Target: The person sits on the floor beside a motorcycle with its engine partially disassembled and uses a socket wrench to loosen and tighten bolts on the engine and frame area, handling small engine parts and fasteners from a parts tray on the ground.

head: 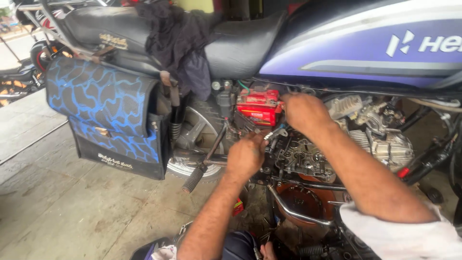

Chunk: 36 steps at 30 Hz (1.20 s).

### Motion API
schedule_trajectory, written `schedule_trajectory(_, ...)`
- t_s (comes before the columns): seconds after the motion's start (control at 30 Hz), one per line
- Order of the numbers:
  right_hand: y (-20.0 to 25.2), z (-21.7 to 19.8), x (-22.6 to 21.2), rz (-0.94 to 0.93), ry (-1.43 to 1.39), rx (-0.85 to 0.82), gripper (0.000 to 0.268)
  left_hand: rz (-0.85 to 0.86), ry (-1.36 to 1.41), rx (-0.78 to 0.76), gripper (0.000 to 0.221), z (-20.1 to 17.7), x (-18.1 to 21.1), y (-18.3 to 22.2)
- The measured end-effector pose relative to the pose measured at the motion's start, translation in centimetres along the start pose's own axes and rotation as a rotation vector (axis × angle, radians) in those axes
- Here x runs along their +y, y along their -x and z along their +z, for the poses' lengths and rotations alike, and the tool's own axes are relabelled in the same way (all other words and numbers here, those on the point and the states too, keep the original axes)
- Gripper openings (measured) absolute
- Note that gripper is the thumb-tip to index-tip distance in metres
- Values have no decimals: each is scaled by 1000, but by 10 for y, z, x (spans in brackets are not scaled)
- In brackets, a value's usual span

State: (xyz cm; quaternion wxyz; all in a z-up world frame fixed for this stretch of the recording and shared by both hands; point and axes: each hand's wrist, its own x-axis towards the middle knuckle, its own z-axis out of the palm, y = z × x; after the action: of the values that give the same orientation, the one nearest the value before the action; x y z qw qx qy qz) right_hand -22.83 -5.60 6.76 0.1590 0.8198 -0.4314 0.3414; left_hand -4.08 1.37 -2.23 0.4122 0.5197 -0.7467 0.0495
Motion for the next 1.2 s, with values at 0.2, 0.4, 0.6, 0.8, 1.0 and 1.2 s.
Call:
schedule_trajectory(0.2,-30,14,1,159,264,-419,28,-36,71,-21,36,-3,3,8)
schedule_trajectory(0.4,-34,1,-1,416,3,-418,28,0,77,-69,37,-8,2,6)
schedule_trajectory(0.6,-39,-7,8,423,-441,-370,23,6,55,-70,41,-6,-2,2)
schedule_trajectory(0.8,-19,-17,-13,187,182,-508,28,-72,110,-92,41,-3,6,8)
schedule_trajectory(1.0,-38,9,-24,137,99,-270,29,-115,196,-84,58,-2,2,16)
schedule_trajectory(1.2,-76,56,-51,-187,-56,-132,26,-60,256,-19,54,13,-3,23)
